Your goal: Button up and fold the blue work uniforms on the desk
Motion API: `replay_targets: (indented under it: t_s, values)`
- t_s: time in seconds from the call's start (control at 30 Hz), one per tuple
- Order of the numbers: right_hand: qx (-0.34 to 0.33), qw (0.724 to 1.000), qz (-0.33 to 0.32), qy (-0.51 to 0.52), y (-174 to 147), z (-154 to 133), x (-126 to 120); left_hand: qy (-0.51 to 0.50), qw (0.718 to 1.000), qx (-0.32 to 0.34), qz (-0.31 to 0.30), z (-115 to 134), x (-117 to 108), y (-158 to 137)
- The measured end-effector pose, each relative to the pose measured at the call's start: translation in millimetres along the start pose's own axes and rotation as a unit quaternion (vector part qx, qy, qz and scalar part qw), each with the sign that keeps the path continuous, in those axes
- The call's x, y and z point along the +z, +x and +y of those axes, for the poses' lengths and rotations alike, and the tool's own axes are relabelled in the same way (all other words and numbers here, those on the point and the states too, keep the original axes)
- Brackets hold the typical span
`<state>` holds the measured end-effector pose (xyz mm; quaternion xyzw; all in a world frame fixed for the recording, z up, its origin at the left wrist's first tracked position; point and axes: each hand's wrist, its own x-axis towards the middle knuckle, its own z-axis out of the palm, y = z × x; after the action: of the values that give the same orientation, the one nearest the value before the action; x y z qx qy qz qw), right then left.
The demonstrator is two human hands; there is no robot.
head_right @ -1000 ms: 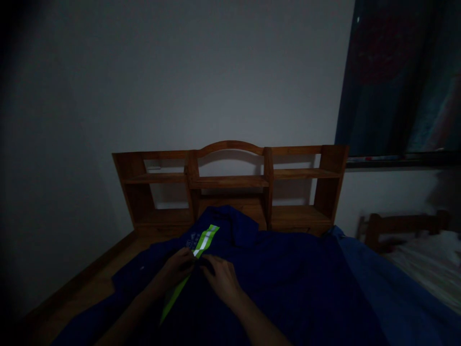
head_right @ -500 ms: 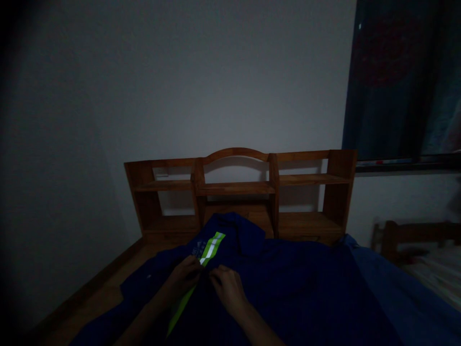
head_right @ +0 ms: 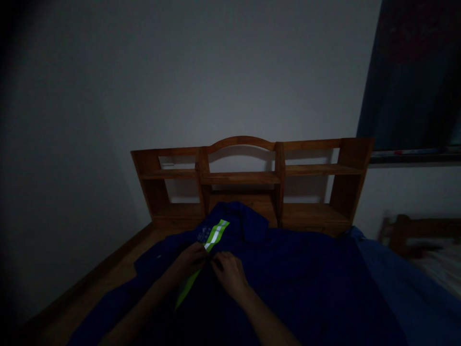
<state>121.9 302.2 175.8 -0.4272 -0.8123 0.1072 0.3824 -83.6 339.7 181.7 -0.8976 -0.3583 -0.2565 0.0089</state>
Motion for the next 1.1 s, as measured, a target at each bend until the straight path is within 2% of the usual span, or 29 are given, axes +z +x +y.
replay_targets:
  t_s: [0.23,0.5,0.9,1.1]
  values:
    - [-0.01,0.999,-0.004,-0.051,0,0,1,0.032,0.999,0.009,-0.043,19,-8,4]
    - [0.009,0.996,0.009,-0.088,0,3,2,0.035,0.998,0.031,-0.035,15,-1,3]
    - [0.031,0.998,0.017,-0.052,-1,5,1,-0.023,0.999,0.012,-0.035,5,7,-1]
    - [0.037,0.998,0.019,-0.038,0,4,0,-0.086,0.996,-0.005,0.003,8,4,1]
